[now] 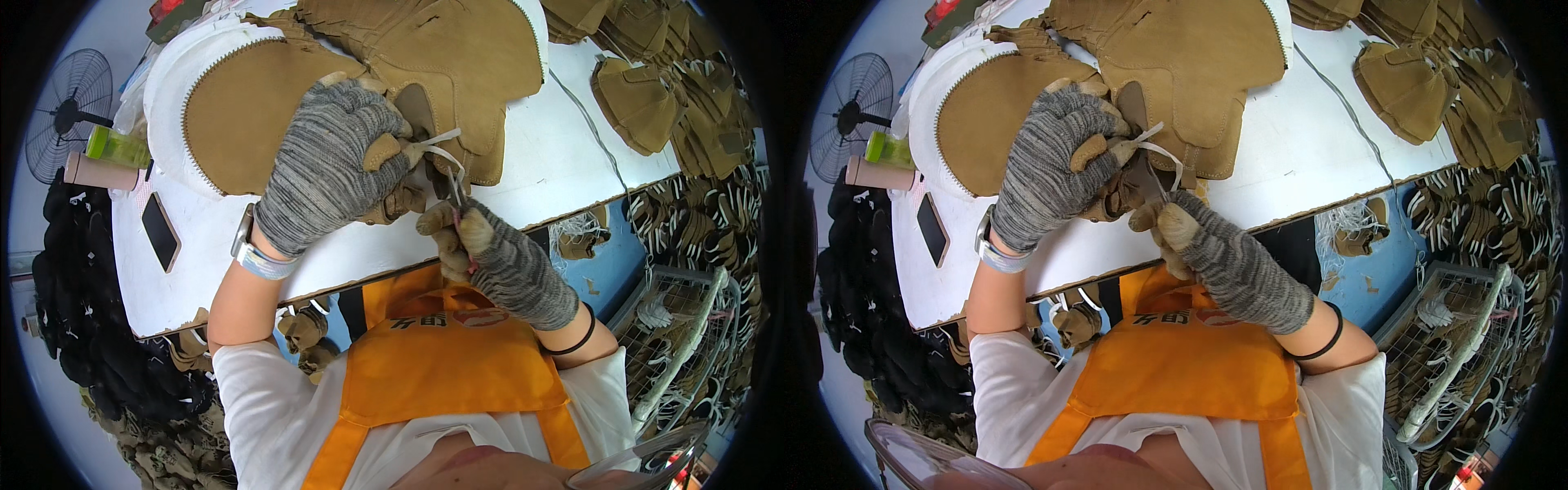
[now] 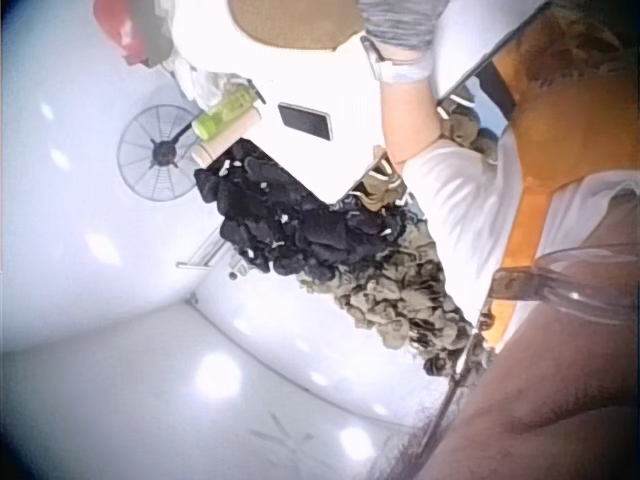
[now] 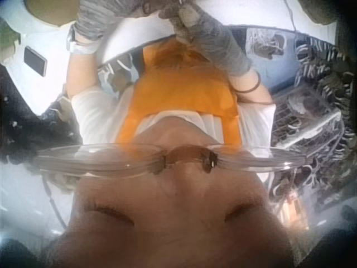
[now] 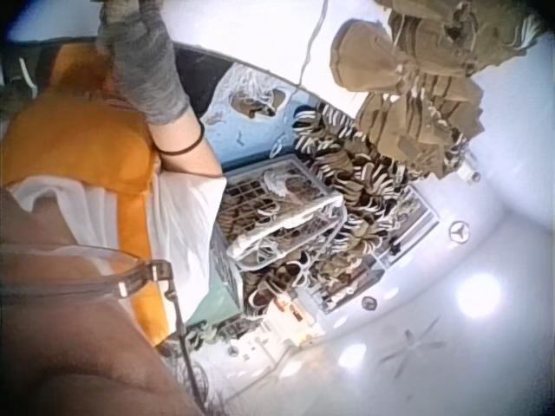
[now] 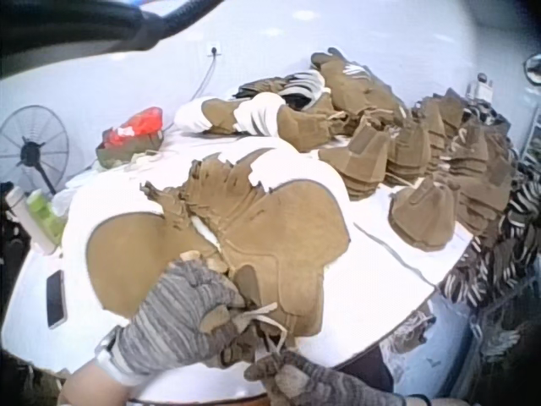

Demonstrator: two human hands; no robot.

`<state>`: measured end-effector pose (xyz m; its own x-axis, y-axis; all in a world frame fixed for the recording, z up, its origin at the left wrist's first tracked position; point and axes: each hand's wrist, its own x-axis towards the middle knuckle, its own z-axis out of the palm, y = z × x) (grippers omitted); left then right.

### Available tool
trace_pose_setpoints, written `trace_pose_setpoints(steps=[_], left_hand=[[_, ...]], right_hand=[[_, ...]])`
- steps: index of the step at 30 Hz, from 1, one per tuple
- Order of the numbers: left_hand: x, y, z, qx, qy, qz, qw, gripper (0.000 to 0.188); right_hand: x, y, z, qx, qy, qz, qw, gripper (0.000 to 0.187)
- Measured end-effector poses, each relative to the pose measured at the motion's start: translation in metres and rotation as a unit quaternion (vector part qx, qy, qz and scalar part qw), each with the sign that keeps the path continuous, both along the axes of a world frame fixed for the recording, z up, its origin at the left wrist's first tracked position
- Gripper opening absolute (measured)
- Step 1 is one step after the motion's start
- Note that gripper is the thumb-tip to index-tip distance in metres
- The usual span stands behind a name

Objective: The person trims excess threads from shoe uppers using snips and handles the items one at a time before setting them aside.

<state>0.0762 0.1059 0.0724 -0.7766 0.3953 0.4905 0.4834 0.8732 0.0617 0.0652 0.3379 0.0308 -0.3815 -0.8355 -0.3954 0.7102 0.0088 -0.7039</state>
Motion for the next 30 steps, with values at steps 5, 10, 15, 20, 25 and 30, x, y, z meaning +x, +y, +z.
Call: trace_pose_setpoints(steps=[5,10,15,20,25,30], left_hand=[[0.006,0.013,0.003,0.171,-0.026,0.110,0.979,0.026],[0.006,0.017,0.004,0.250,-0.035,0.150,0.956,0.037],[-0.004,0.011,0.005,0.166,0.037,0.125,0.977,0.029],[-0.013,0.006,0.010,0.165,-0.070,0.103,0.978,0.036],[-0.015,0.001,0.012,0.104,-0.040,0.104,0.988,0.035],[-0.014,0.002,0.026,0.159,-0.049,0.060,0.984,0.021]], right_hand=[[0.003,-0.007,0.033,0.050,0.151,0.011,0.987,0.038],[-0.003,-0.017,0.017,0.125,0.408,-0.083,0.901,0.039],[-0.008,-0.018,0.020,0.140,0.528,-0.060,0.835,0.038],[-0.011,-0.013,0.038,0.205,0.630,-0.045,0.748,0.037],[-0.003,-0.009,0.074,0.261,0.746,-0.050,0.611,0.036],[-0.012,-0.013,0.092,0.310,0.835,0.046,0.452,0.027]])
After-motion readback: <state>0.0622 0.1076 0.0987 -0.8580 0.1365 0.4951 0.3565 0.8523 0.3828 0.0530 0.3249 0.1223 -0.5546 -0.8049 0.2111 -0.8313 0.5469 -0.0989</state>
